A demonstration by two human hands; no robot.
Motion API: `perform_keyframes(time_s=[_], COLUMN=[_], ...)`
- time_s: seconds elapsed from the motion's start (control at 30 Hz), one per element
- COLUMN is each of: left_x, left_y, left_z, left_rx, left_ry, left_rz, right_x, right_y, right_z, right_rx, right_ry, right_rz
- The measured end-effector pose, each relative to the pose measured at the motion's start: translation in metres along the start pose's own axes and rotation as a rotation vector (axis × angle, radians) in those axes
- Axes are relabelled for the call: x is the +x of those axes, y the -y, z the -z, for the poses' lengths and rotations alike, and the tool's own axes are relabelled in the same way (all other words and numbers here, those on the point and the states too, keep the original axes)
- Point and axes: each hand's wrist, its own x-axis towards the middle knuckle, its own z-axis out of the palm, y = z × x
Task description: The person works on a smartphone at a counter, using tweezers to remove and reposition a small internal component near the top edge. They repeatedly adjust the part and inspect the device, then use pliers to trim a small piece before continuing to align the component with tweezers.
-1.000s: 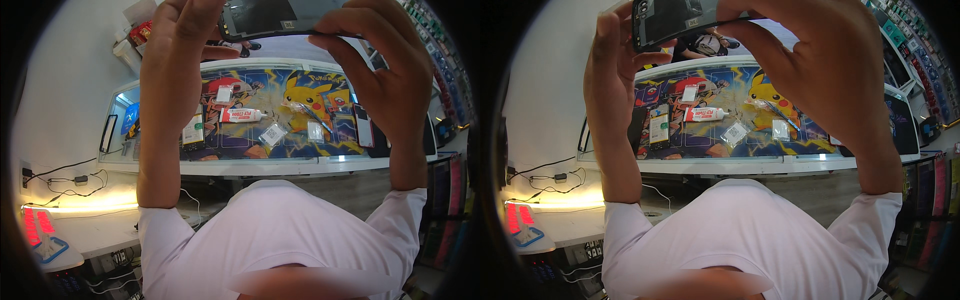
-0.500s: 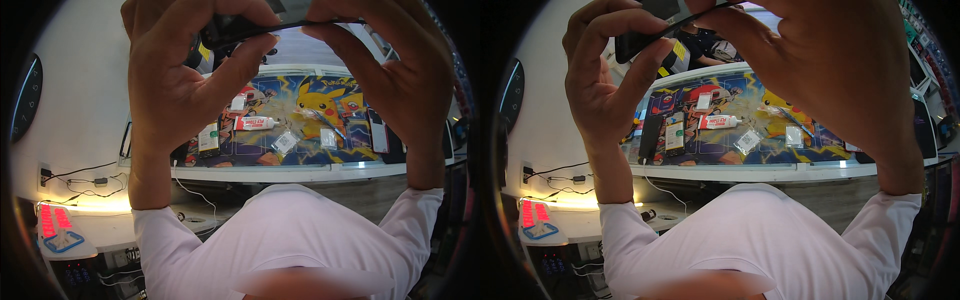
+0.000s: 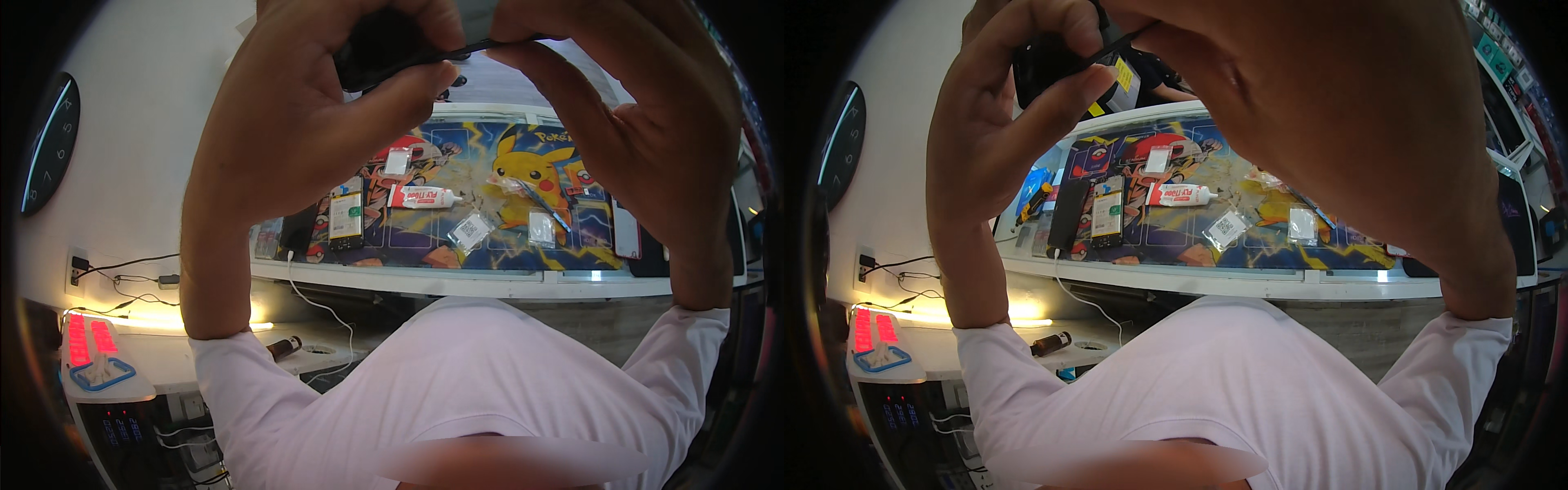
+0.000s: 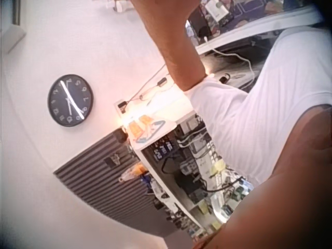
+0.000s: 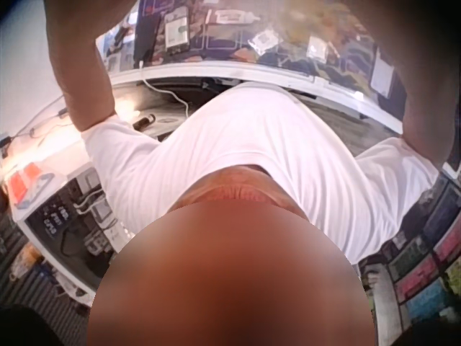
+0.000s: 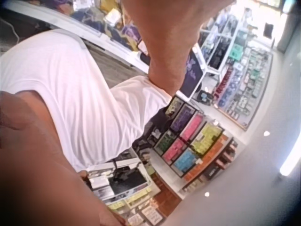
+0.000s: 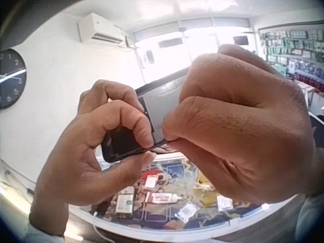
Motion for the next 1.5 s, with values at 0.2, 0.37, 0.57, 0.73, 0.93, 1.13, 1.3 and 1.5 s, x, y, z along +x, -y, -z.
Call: perform_keyframes(time_s=[0.2,0.37,0.57,0.73,0.93,1.13,1.3,1.5], left_x=[-0.001,-0.006,-0.003,-0.008,-0.004,-0.010,-0.008,-0.007], left_y=[0.001,0.000,-0.005,-0.004,-0.010,0.003,0.007,0.003], left_z=[0.003,-0.002,-0.005,-0.007,-0.005,-0.011,-0.008,-0.009], left_rx=[-0.015,-0.077,0.085,-0.029,0.012,-0.167,-0.117,0.112], left_ry=[0.011,-0.058,-0.058,-0.090,-0.042,-0.096,-0.072,-0.061], left_rz=[0.000,0.021,-0.062,0.009,-0.005,0.075,-0.008,-0.116], right_x=[0.000,0.000,-0.002,-0.002,-0.004,-0.003,-0.003,-0.003], right_y=[0.001,0.001,0.003,0.004,0.004,0.004,0.003,0.002], right_z=[0.001,0.002,0.003,0.003,0.005,0.003,0.002,0.001], right_rx=[0.009,0.021,0.016,0.027,0.022,0.027,0.029,0.026], right_ry=[0.002,-0.003,0.001,-0.002,0.006,0.006,0.010,0.014], right_rz=[0.006,0.010,0.006,0.011,0.006,0.005,0.003,0.006])
